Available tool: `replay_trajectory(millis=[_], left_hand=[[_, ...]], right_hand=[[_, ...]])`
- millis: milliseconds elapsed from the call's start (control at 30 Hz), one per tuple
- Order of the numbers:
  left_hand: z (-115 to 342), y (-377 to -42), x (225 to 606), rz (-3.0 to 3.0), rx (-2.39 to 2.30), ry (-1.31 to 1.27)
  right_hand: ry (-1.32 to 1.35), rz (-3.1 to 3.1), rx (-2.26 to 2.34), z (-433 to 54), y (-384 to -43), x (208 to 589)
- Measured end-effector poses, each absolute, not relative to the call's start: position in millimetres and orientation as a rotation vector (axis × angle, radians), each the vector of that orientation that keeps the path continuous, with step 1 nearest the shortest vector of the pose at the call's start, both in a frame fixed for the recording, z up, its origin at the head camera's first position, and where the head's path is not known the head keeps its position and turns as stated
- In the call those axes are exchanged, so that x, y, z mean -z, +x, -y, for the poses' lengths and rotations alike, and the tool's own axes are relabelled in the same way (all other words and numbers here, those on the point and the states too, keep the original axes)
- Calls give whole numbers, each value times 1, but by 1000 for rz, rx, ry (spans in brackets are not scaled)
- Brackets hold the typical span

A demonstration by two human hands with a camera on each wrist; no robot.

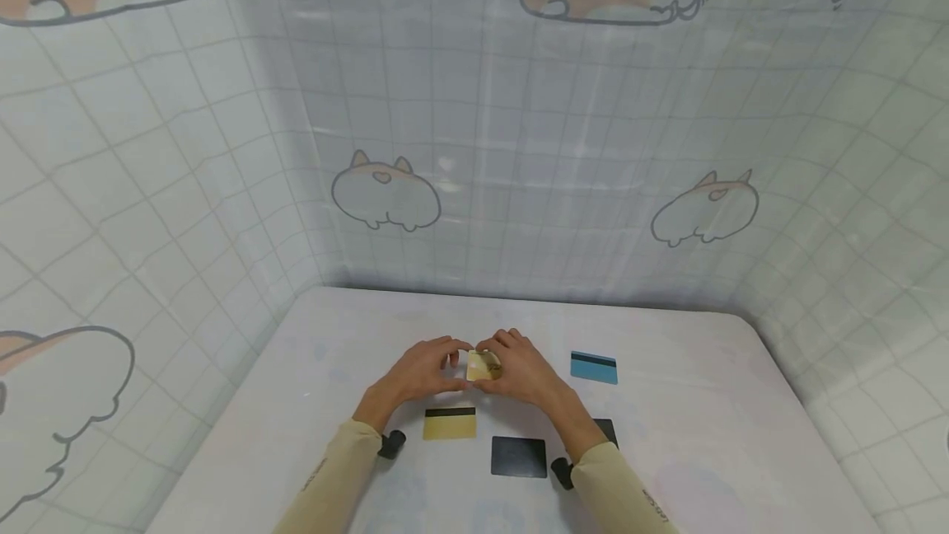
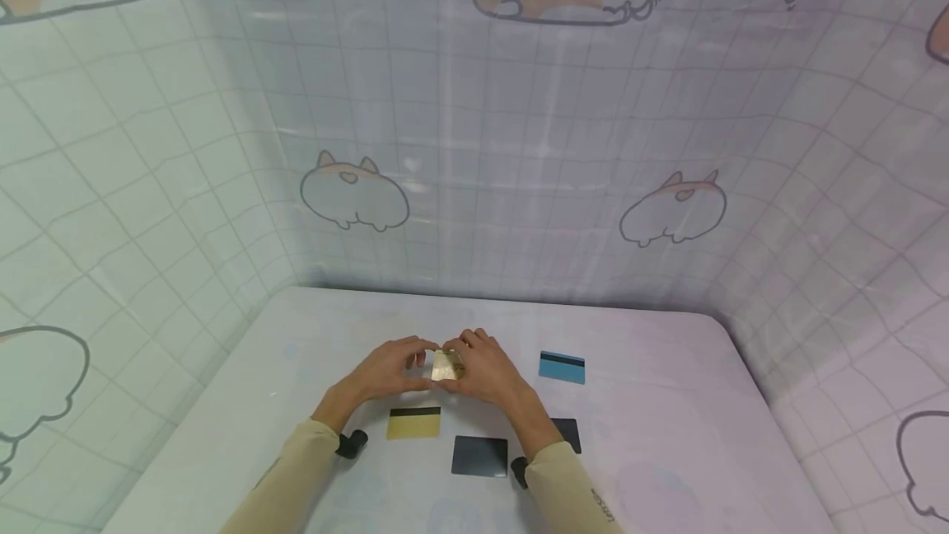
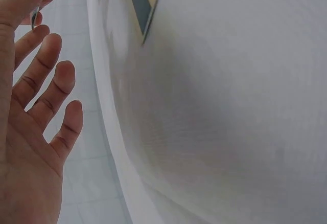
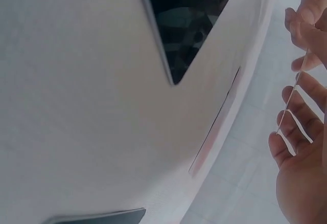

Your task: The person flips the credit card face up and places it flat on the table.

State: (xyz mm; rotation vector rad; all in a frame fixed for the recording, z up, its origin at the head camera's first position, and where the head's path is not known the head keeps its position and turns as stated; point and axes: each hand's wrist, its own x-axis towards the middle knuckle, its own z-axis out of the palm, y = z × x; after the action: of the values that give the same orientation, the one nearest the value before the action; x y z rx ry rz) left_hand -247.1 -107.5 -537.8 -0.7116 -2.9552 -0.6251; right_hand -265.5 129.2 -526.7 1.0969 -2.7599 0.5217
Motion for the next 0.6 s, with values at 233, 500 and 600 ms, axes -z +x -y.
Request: replay_trajectory(millis=[233,500,600], left_hand=[[109,-246,537,2955,627,-743],[112,-243,540,2928,697,-750],[113,-242,539,2918,702,-757]], right_hand=[[1106,2760,-492,-128,-265,532],[1097,2764,-478,-126,-261,531],[1088,2767,-485,-126,-260,530]])
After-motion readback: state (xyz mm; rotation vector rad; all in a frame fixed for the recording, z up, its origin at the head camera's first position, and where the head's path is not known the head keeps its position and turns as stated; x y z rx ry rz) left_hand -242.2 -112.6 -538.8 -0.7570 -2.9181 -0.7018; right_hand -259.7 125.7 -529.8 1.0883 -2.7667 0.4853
